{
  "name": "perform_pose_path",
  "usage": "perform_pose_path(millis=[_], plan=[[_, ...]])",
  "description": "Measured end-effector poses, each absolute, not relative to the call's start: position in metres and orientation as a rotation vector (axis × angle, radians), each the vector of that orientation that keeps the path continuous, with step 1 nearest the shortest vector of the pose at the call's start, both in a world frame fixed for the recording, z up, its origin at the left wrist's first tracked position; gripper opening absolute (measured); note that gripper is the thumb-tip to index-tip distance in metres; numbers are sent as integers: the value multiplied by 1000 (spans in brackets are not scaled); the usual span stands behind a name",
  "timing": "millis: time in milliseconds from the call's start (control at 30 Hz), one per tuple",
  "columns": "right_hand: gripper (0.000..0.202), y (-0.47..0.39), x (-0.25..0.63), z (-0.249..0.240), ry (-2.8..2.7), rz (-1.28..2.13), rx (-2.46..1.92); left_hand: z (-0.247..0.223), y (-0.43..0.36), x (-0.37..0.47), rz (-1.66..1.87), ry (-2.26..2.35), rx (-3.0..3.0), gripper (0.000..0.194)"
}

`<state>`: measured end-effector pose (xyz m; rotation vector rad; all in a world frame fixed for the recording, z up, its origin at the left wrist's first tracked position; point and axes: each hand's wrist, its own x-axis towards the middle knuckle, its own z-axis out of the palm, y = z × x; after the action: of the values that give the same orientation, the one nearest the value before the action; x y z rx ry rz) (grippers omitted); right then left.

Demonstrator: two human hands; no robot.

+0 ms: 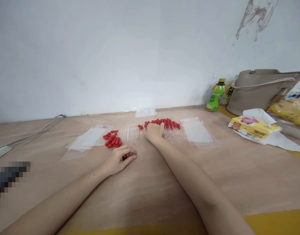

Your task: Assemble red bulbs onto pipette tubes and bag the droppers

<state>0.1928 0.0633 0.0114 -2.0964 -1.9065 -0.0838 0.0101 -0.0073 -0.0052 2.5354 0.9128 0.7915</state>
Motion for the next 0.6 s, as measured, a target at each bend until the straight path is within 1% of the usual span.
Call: perform_pose_path(millis=[100,267,400,600], plan=[[43,60,188,13,-1999,-130,-2070,-6,-7,10,785,922,2547,12],[35,63,182,11,-1968,-101,-2091,-6,-7,9,789,914,2555,13],[33,69,178,9,-1940,-60,-2112,-6,-7,9,785,925,2564,14],[40,75,173,5,-1886,-17,-2131,-7,-6,9,769,929,2566,13]])
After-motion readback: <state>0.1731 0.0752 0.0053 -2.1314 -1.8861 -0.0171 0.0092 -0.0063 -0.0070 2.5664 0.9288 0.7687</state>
